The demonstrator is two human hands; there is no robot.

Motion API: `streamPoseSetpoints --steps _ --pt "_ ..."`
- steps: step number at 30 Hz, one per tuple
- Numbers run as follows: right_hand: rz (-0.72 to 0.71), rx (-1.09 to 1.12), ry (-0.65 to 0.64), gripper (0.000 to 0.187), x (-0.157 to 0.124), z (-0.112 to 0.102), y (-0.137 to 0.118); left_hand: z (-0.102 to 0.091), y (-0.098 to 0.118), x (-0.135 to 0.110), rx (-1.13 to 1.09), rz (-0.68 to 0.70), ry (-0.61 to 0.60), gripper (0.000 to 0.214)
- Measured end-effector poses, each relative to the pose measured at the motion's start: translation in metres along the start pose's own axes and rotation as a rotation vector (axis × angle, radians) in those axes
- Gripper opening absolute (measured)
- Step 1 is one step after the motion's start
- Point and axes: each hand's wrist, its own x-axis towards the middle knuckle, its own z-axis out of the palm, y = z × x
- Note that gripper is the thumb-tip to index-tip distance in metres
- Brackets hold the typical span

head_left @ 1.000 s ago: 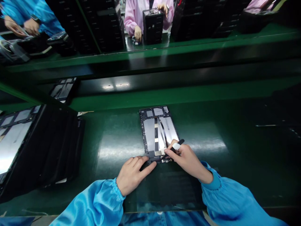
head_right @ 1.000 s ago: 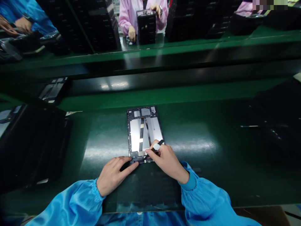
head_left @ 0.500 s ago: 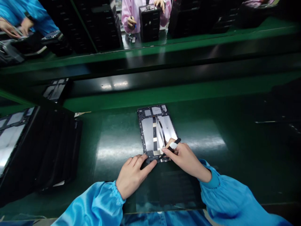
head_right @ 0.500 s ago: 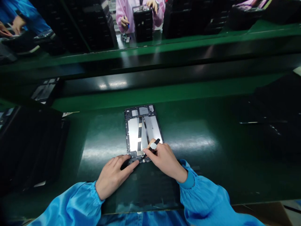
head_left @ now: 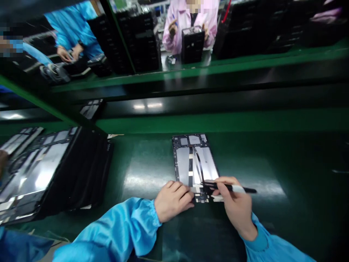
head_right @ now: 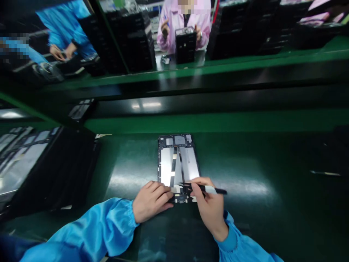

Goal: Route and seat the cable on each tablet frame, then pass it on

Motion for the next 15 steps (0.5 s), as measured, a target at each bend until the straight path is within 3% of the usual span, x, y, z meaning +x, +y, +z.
streamPoseSetpoints --steps 3,7,9,12,15 --pt "0.002 -0.015 0.045 0.019 -0.003 0.0 0.008 0.014 -0.038 0.057 0.101 -0.129 -0.076 0.025" --pt "0.015 -0.028 0.013 0.019 0.002 0.003 0.016 0.011 -0.111 0.133 0.227 -0.327 0.011 0.032" --pt "0.026 -0.024 0.001 0.02 0.004 0.005 0.016 0.004 -0.133 0.156 0.271 -0.402 0.041 0.03" --pt "0.048 -0.038 0.004 0.018 0.004 0.008 0.012 -0.007 -0.13 0.158 0.323 -0.463 0.05 0.026" --pt "0.068 -0.082 0.004 0.016 0.002 0.011 0.012 -0.023 -0.085 0.118 0.341 -0.441 0.037 0.034"
